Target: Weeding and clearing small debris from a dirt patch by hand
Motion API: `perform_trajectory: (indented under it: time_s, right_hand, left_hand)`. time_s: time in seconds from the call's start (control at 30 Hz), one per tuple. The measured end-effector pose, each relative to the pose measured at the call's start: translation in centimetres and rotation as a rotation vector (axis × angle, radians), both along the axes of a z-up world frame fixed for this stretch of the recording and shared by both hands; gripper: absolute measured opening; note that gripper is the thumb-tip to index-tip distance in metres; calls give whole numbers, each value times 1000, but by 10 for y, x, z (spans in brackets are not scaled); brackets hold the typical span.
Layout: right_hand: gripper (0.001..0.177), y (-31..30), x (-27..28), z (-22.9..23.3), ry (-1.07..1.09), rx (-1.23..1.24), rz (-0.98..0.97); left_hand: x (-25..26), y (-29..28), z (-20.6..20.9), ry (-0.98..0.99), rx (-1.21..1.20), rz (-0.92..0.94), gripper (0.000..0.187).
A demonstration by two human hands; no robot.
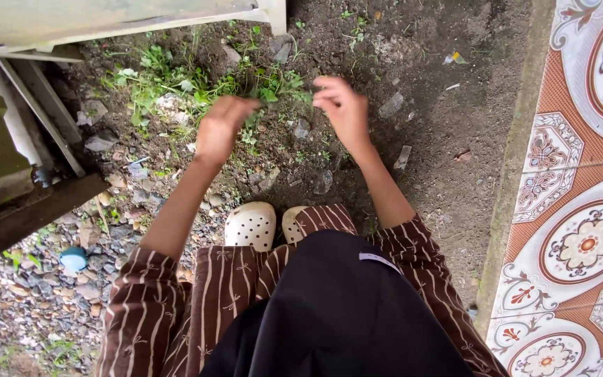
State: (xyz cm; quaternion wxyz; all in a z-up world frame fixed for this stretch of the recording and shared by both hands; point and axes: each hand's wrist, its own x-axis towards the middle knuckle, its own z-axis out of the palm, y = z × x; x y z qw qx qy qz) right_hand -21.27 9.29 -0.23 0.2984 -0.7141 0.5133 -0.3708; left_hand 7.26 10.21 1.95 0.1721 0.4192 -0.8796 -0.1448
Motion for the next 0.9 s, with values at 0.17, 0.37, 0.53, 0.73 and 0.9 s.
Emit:
perform_trajectory:
  time_s: [0.17,0.37,0.53,0.73,0.9]
  right_hand:
    - [59,-18,-13,51,-73,98,-72]
    - [34,-25,-10,-23,143,-177,-26]
    - [27,-27,-9,13,21,-89,-148]
    - [27,7,-16,53,8,85,-181]
    - [51,32,-11,0,174,123,-156]
  left_hand:
    - [9,11,9,121,-196,315,36]
    - [-19,21,-6,157,-76,52,39]
    - [-63,7,-18,139,-45,-100,36]
    - [-117,-33,-3,99,150,-108,39]
    - [-142,-53,-8,-186,155,-208,96]
